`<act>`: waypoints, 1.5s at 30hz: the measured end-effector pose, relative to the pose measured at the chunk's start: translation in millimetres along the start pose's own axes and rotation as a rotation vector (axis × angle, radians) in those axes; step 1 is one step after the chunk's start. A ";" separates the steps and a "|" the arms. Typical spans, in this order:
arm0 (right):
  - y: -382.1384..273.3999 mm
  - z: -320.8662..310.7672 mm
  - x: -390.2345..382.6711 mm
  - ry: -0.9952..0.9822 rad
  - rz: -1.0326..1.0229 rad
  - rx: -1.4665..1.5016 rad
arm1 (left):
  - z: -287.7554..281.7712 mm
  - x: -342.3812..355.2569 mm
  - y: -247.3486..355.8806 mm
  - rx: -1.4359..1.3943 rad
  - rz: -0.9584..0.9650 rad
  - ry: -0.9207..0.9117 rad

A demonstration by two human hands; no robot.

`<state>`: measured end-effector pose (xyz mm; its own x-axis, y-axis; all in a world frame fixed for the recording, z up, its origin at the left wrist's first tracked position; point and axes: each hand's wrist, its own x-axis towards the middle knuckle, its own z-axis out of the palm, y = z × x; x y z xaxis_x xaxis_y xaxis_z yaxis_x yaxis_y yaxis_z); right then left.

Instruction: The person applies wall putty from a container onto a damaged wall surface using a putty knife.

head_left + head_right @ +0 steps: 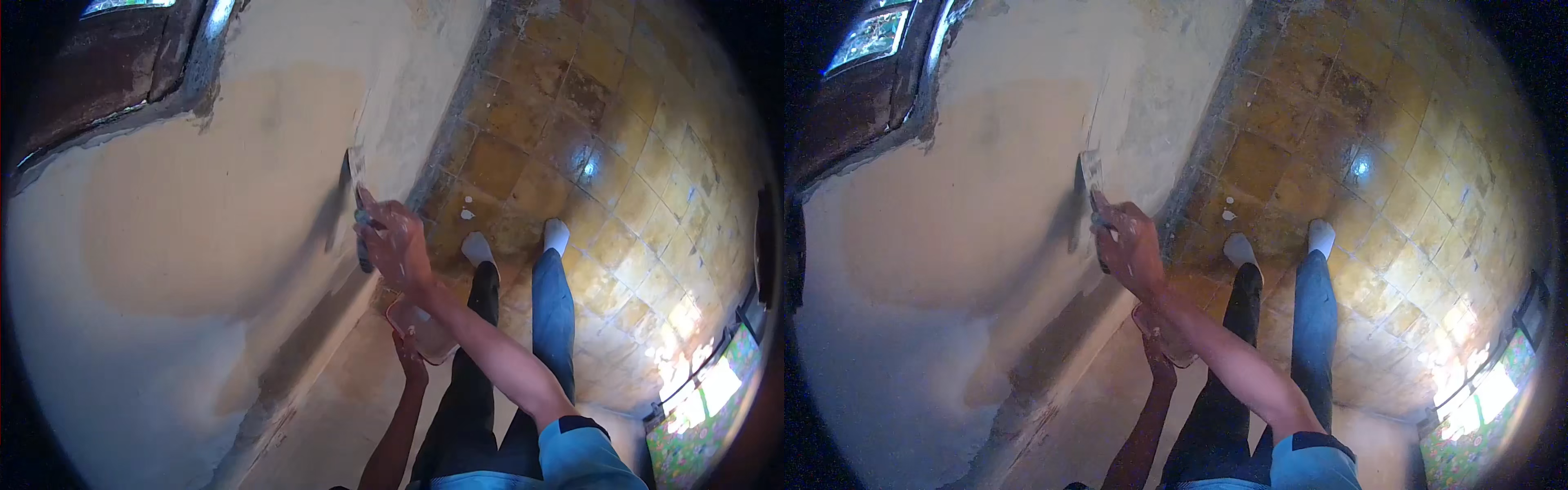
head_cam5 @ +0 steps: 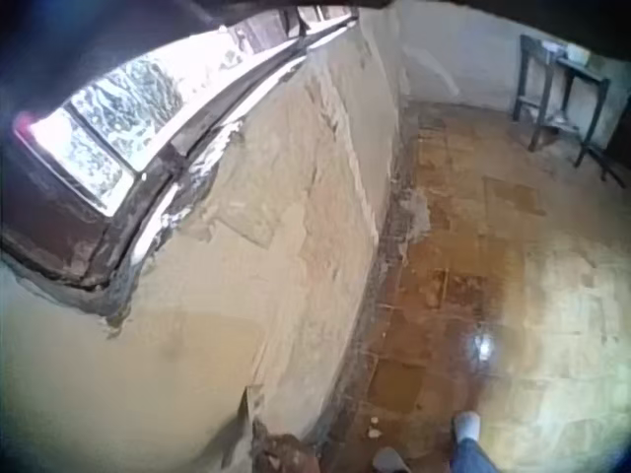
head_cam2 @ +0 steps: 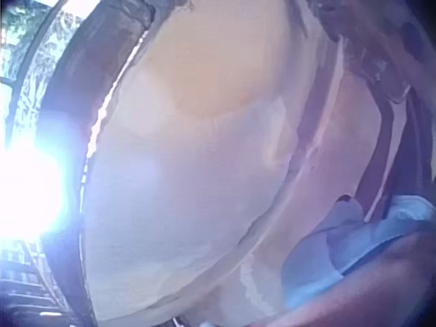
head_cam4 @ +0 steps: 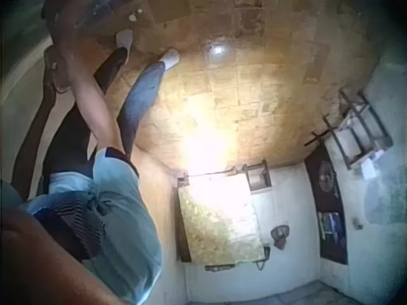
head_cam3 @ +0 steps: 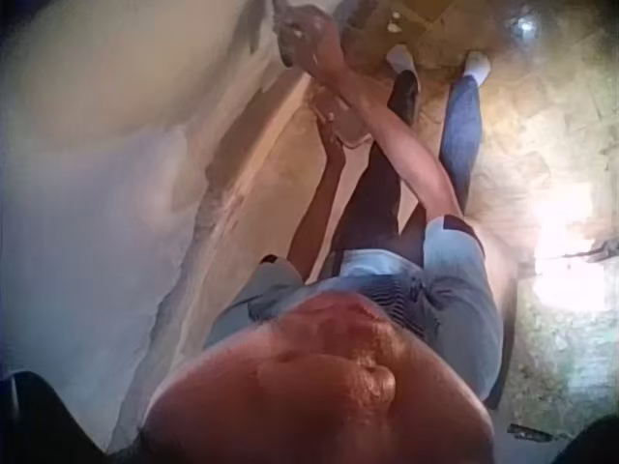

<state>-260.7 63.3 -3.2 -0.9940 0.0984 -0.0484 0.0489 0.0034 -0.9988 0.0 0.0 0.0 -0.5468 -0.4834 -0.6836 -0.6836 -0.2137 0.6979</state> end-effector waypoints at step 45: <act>-133.0 -278.3 -53.3 -0.227 0.204 -0.416 | 225.0 25.4 192.8 -0.078 0.517 0.058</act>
<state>-187.0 334.5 134.5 -0.9539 -0.0802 -0.2891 0.2334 0.4070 -0.8831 -254.5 137.6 69.1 -0.7737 -0.5885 -0.2344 -0.2923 0.0033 0.9563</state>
